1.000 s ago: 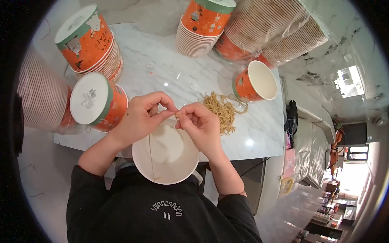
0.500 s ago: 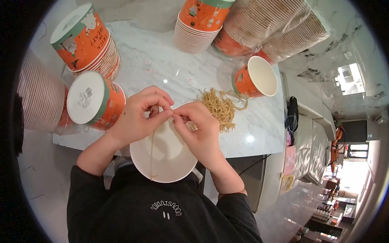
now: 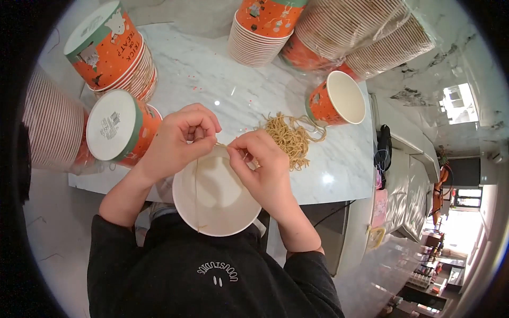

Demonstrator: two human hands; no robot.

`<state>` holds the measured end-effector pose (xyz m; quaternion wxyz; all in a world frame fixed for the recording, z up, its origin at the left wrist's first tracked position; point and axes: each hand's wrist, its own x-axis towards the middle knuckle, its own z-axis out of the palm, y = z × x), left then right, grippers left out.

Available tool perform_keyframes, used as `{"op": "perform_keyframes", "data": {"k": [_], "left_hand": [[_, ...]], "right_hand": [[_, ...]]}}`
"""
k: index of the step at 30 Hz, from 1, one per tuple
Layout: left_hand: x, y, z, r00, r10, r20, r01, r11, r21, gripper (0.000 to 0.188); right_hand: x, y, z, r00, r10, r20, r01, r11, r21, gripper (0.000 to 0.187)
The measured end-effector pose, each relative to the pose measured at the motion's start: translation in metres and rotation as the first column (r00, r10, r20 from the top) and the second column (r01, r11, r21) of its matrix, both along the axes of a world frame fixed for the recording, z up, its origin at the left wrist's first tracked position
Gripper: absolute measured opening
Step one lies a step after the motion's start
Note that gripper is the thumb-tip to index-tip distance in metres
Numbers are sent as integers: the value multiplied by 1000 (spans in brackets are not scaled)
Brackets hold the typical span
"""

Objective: Tying strings through pre-punched holes in paper cups to create handles.

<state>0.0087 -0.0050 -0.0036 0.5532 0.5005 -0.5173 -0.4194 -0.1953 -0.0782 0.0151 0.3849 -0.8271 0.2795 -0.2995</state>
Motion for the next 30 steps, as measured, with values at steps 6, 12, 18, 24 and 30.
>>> {"op": "perform_keyframes", "data": {"k": [6,12,18,24,30], "left_hand": [[-5,7,14,996,-86,12,86,996,-32,12],[-19,23,33,996,-71,47,78,984,-158,17],[-16,38,52,955,-173,243,218,960,-174,16],[-13,43,53,979,-112,171,184,847,-499,22],[-26,49,53,970,-221,97,239,830,-504,25]], "right_hand": [[2,2,6,999,32,12,-31,999,-30,14],[4,9,-4,993,95,67,-88,991,-102,20],[8,16,-14,979,156,130,-110,945,-309,23],[6,15,-19,987,81,-138,-133,896,-424,22],[12,29,-5,997,72,-12,-72,973,-218,24]]}}
